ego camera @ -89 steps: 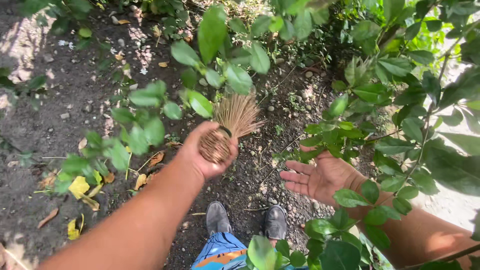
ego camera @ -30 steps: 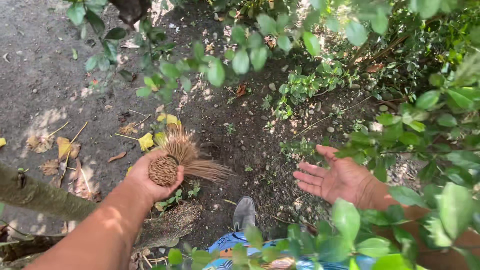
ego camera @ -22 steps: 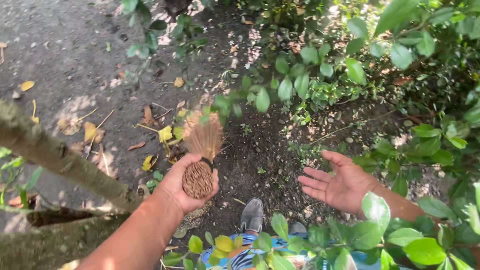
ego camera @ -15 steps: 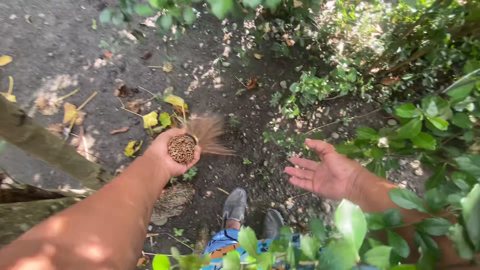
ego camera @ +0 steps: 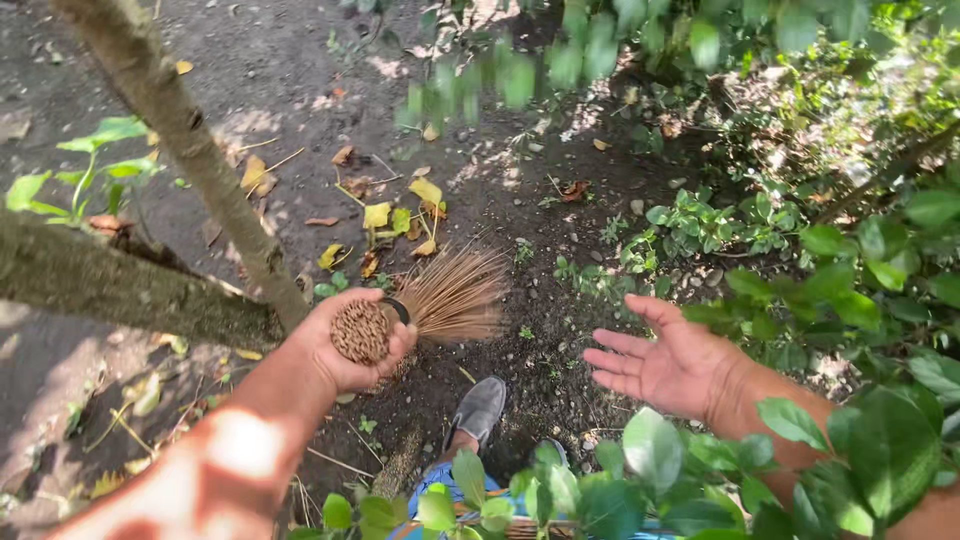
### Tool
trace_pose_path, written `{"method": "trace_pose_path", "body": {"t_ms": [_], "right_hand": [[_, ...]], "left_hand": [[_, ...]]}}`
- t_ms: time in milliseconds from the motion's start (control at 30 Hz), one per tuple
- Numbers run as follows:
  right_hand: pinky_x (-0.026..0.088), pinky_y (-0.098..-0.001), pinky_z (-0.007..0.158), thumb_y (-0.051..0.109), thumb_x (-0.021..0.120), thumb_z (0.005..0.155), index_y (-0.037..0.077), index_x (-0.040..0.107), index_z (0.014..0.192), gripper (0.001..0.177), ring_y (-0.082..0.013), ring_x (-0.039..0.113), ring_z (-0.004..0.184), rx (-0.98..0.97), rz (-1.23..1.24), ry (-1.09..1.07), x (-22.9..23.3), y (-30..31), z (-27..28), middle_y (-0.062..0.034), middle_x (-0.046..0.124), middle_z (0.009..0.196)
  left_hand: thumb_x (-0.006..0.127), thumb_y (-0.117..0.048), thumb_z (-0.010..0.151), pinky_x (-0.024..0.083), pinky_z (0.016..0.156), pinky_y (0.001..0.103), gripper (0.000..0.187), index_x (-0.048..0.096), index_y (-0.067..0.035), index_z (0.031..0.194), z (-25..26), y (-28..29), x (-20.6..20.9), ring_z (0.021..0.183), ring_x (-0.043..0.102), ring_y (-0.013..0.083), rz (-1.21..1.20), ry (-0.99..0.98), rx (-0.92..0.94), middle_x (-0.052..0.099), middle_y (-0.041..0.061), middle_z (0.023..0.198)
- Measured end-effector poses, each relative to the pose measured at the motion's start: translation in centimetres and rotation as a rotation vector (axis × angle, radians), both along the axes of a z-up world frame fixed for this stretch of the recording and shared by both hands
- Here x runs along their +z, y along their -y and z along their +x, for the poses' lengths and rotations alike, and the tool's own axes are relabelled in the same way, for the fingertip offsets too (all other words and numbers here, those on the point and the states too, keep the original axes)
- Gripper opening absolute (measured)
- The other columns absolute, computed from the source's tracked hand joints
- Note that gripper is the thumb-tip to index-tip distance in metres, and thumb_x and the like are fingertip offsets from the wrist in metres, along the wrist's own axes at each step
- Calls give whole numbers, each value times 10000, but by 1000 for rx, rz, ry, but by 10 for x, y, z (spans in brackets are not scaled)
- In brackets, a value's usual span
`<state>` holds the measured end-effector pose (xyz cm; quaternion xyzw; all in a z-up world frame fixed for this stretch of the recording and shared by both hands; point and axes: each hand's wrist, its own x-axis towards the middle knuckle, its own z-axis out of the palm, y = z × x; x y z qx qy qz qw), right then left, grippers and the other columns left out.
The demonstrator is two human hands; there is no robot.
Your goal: The person sweeps dry leaves and debris on a garden path using a traditional straw broom. They move around potted plants and tree roots, gathering leaves into small piles while walking along the dirt and concrete surface.
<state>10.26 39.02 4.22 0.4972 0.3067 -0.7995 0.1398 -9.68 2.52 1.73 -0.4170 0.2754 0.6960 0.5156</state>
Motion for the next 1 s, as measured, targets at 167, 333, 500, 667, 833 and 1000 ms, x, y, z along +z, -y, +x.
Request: {"method": "trace_pose_path", "body": {"t_ms": [167, 333, 500, 667, 833, 1000], "right_hand": [[500, -603, 1029, 365, 654, 821, 245, 248, 1562, 853, -458, 591, 1274, 121, 8, -24, 15, 16, 5, -218, 542, 1468], [471, -598, 1087, 396, 621, 878, 306, 124, 1606, 887, -443, 563, 1325, 274, -36, 70, 10, 55, 8, -217, 507, 1527], [424, -639, 1104, 459, 589, 886, 276, 256, 1580, 791, -455, 535, 1311, 493, 85, 202, -6, 88, -11, -124, 594, 1517], [410, -641, 1108, 429, 595, 926, 227, 521, 1371, 494, -480, 536, 1309, 440, -234, -196, -15, 128, 5, -233, 522, 1434], [471, -592, 1098, 383, 617, 940, 62, 382, 1478, 669, -453, 576, 1314, 520, -6, 81, 19, 201, 19, -232, 559, 1422], [494, -593, 1018, 408, 636, 857, 58, 304, 1590, 877, -434, 604, 1231, 692, -23, 74, 16, 273, 44, -200, 560, 1409]], "left_hand": [[667, -319, 846, 583, 568, 433, 231, 599, -101, 873, 43, 13, -30, 642, 637, 317, -203, -233, -33, 634, 132, 745], [636, -330, 914, 581, 555, 460, 283, 630, -48, 887, 144, 31, -6, 606, 664, 330, -37, -316, 88, 661, 183, 746], [669, -338, 911, 608, 617, 449, 285, 637, -55, 916, 205, 62, 24, 701, 693, 329, 144, -177, 189, 689, 191, 815], [689, -308, 889, 615, 676, 426, 327, 687, -1, 1003, 249, 133, 26, 787, 716, 322, 142, -91, 376, 725, 184, 908], [673, -253, 830, 608, 649, 414, 263, 686, -2, 904, 271, 250, 17, 728, 703, 313, 24, -381, 561, 708, 167, 846], [726, -279, 827, 574, 600, 423, 178, 692, -106, 852, 298, 301, 19, 678, 647, 282, -214, -190, 602, 667, 96, 761]]}}
